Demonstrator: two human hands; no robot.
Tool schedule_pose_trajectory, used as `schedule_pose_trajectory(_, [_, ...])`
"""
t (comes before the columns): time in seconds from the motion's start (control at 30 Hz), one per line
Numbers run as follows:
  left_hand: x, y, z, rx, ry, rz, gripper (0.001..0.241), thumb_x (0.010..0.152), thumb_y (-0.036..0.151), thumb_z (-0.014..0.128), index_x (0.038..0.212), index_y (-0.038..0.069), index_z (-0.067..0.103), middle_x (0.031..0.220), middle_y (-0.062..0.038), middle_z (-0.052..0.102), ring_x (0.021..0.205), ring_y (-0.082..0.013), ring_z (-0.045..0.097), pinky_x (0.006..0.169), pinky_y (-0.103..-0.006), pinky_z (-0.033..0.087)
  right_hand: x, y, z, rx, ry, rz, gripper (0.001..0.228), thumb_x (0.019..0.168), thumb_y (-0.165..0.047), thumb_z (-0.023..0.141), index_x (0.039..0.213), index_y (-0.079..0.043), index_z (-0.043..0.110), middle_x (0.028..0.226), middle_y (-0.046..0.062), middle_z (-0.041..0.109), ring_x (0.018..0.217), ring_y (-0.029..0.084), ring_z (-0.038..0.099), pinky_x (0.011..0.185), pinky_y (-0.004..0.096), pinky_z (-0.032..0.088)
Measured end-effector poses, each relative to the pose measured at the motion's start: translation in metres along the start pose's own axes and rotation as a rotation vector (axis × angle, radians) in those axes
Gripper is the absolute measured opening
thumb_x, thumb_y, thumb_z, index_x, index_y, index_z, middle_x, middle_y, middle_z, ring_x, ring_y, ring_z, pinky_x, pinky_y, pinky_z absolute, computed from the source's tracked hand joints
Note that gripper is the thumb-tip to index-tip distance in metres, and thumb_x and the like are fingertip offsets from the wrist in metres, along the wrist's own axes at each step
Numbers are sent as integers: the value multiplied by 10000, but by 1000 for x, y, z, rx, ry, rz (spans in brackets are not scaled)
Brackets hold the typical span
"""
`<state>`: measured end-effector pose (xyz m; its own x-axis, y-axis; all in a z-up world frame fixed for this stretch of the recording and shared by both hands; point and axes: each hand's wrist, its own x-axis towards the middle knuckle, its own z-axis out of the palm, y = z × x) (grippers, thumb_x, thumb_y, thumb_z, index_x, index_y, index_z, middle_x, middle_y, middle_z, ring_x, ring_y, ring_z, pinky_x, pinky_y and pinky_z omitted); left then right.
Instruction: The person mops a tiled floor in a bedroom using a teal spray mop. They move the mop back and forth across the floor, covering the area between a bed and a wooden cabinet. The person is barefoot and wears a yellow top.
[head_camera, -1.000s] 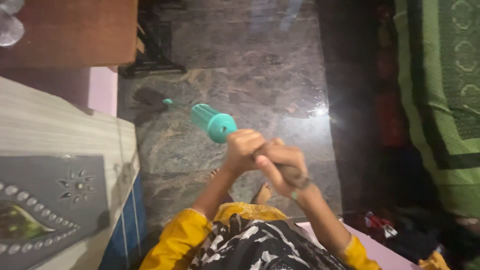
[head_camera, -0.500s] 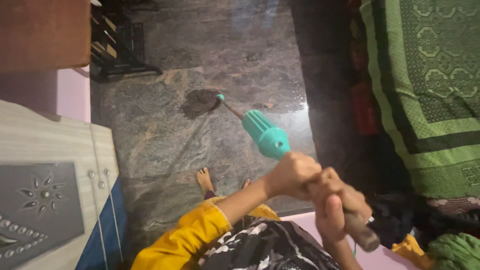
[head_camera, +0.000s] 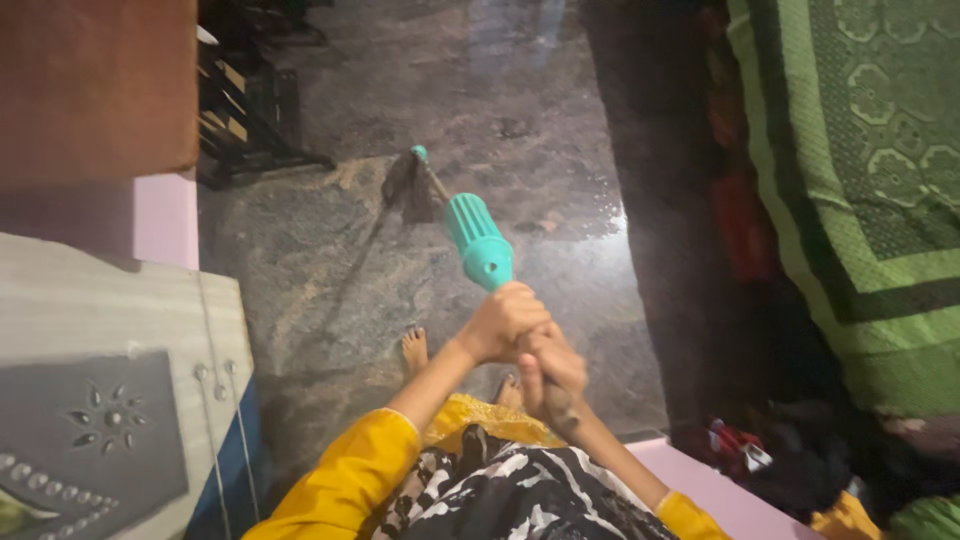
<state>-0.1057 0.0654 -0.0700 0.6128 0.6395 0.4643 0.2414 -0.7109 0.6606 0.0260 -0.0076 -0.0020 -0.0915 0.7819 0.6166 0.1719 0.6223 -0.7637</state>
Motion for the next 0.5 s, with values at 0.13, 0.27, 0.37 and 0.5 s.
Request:
schedule_pose_trajectory(0.13, [-31,-64,-36,130,-29,-106,175,758,253,681,876,123,678,905,-64,670,1030,-279,634,1039,-518,422,18,54,60,-57,-129,-83,249,926,45,609,715,-41,506,702,99,518,657,292,540,762,416,472])
schedule_pose_trajectory(0.27, [-62,-150,-77,126,-23,-289,191,782,227,668,919,99,708,1026,-91,689,1279,-341,557,1096,-575,331,57,105,135,-151,-246,-48,209,848,46,686,712,-72,579,654,78,509,622,290,541,720,415,442])
schedule_pose_trajectory(0.37, [-74,-226,-116,-37,223,-191,281,873,232,643,1071,35,675,1175,-142,654,1362,-379,500,1145,-526,355,113,134,199,-139,-295,-98,231,837,8,714,701,-88,554,664,64,519,660,283,569,784,436,471])
schedule_pose_trajectory(0.5, [-75,-279,-185,-72,293,-345,286,919,225,595,1102,17,665,1197,-137,671,1320,-363,557,1210,-495,362,187,151,258,-161,-255,-175,159,815,-44,720,745,-84,582,778,109,602,857,350,587,906,470,477])
